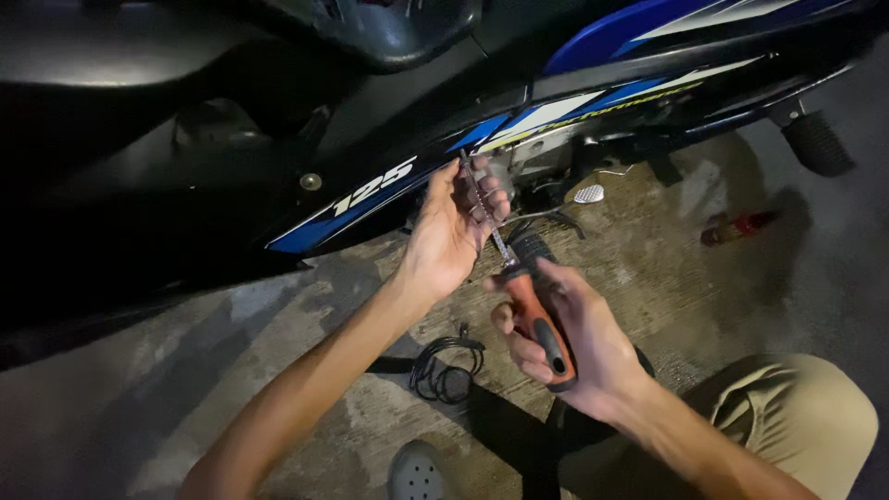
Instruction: The person uses a screwdriver to remove a screw from the side panel of a motorcycle. They then manipulate a black cable and a small metal clip, attempting to secure the cable to the motorcycle frame near the engine area.
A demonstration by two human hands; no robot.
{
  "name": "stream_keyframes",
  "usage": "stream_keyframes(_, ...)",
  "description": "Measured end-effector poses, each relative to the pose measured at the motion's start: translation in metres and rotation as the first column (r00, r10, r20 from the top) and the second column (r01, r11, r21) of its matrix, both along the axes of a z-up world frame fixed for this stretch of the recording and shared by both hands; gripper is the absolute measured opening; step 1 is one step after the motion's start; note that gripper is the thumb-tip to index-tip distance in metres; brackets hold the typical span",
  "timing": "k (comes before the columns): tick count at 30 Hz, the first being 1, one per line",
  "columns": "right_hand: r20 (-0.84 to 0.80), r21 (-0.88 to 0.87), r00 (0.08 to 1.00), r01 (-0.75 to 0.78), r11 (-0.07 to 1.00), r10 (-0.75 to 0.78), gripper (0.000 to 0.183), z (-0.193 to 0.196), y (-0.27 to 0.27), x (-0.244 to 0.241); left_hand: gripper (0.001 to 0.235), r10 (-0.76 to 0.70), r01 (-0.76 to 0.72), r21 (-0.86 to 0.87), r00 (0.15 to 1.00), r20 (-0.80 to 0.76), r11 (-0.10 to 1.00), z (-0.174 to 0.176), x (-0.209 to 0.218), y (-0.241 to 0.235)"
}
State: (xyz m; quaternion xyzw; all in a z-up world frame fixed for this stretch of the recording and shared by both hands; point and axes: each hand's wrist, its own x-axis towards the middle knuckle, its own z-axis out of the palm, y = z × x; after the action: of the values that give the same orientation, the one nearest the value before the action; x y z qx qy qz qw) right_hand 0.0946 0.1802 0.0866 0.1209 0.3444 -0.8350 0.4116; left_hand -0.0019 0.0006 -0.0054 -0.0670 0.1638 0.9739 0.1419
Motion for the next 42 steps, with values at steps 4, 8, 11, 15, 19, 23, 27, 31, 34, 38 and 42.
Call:
stream_keyframes(4,0.005,0.14,0.995,0.094,0.986,-0.095,0.032,0.006,-0.009,0.003,0.038,0.0,0.0,0.007,1.0,0.03,1.0,-0.004,-0.003,0.002)
stream_keyframes(8,-0.01,0.176,0.993,0.12,0.977,-0.12,0.021,0.006,-0.014,0.001,0.038,0.002,-0.002,-0.038,1.0,0.003,0.999,-0.005,0.001,0.003)
stream_keyframes(11,0.017,0.226,0.994,0.103,0.969,-0.109,0.02,0.008,-0.016,0.002,0.037,0.001,0.0,-0.036,1.0,0.003,0.999,0.003,0.005,0.004)
stream_keyframes(15,-0.09,0.348,0.993,-0.037,0.937,0.073,0.033,0.006,-0.009,0.006,0.039,0.021,-0.018,-0.06,0.998,0.053,0.998,0.021,0.018,0.003)
stream_keyframes(19,-0.22,0.634,0.828,-0.28,0.721,0.515,0.038,-0.012,0.011,-0.005,0.032,0.067,-0.258,-0.468,0.92,-0.386,0.845,0.046,0.023,-0.025)
stream_keyframes(23,-0.384,0.908,0.2,-0.094,0.408,0.901,0.031,-0.066,0.049,-0.021,0.022,-0.426,-0.351,-0.821,0.723,-0.544,0.451,0.038,0.027,-0.05)
stream_keyframes(27,0.454,0.87,0.182,-0.301,-0.39,0.872,0.032,-0.168,0.055,-0.023,0.014,-0.94,-0.161,-0.973,0.325,0.106,-0.165,-0.029,0.043,-0.023)
stream_keyframes(31,0.358,0.93,0.024,0.084,-0.358,0.934,0.034,-0.259,0.059,-0.032,0.034,-0.919,-0.3,-0.871,0.185,0.348,-0.39,-0.135,0.075,-0.014)
stream_keyframes(34,0.344,0.929,0.112,0.1,-0.355,0.932,0.039,-0.302,0.059,-0.028,0.012,-0.794,-0.069,-0.865,0.438,0.421,-0.496,-0.207,0.083,-0.041)
stream_keyframes(38,0.315,0.938,0.13,0.111,-0.33,0.94,0.036,-0.321,0.057,-0.021,0.027,-0.817,-0.334,-0.929,0.572,-0.066,-0.158,-0.247,0.079,-0.06)
stream_keyframes(42,0.275,0.899,0.105,0.325,-0.295,0.956,0.044,-0.329,0.055,-0.024,0.035,-0.715,-0.014,-0.937,0.651,0.255,-0.348,-0.249,0.077,-0.066)
